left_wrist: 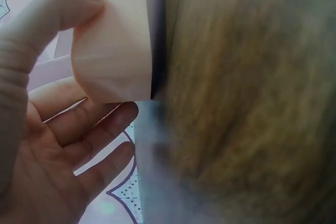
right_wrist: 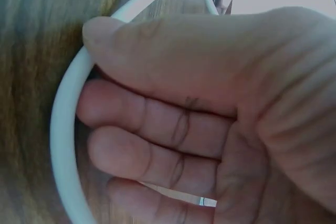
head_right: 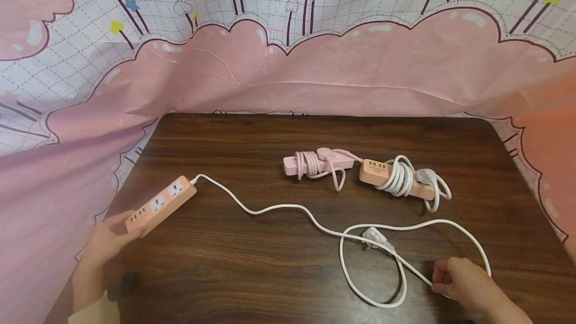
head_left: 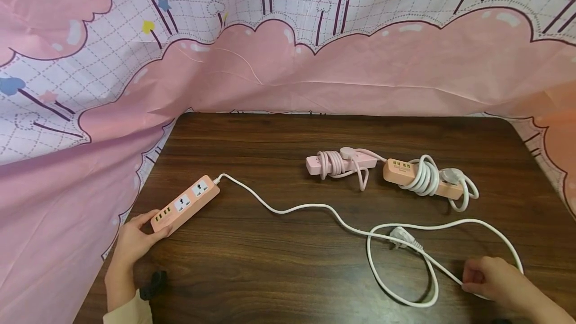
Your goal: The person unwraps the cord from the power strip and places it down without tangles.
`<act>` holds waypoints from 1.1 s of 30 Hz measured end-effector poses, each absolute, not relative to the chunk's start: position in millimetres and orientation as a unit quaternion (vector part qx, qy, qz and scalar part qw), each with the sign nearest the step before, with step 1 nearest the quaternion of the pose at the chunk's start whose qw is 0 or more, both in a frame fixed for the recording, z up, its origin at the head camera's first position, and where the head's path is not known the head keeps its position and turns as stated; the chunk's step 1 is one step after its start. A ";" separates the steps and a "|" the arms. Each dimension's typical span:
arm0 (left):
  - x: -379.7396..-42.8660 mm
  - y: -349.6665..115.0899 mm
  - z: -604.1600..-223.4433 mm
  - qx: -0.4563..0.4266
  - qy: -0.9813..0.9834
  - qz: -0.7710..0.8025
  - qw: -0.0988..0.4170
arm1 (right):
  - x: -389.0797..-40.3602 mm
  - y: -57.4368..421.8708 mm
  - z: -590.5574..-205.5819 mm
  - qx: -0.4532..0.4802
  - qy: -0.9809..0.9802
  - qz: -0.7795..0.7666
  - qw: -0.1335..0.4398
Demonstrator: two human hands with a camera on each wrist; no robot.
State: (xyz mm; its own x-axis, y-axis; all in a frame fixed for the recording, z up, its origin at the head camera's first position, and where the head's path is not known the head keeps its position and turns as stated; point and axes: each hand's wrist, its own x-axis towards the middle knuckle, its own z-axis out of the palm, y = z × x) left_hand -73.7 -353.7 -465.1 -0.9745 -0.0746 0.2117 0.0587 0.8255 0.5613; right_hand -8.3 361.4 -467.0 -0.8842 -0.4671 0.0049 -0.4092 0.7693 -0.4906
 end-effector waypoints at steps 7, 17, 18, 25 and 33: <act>-76.1 -354.0 -464.4 0.018 -0.952 -0.294 0.085 | -8.1 357.5 -469.4 -0.236 0.936 -0.253 0.064; -79.6 -342.7 -461.3 0.025 -0.944 -0.315 0.098 | -10.3 354.0 -470.6 -0.244 0.933 -0.257 0.058; -80.4 -342.4 -461.7 0.025 -0.943 -0.314 0.104 | -10.5 354.1 -470.7 -0.244 0.933 -0.258 0.059; -87.7 -343.2 -470.7 0.029 -0.930 -0.339 0.140 | -12.0 353.1 -469.4 -0.240 0.934 -0.257 0.067; -90.5 -340.5 -471.7 0.038 -0.916 -0.367 0.157 | -12.8 352.4 -469.5 -0.247 0.932 -0.257 0.060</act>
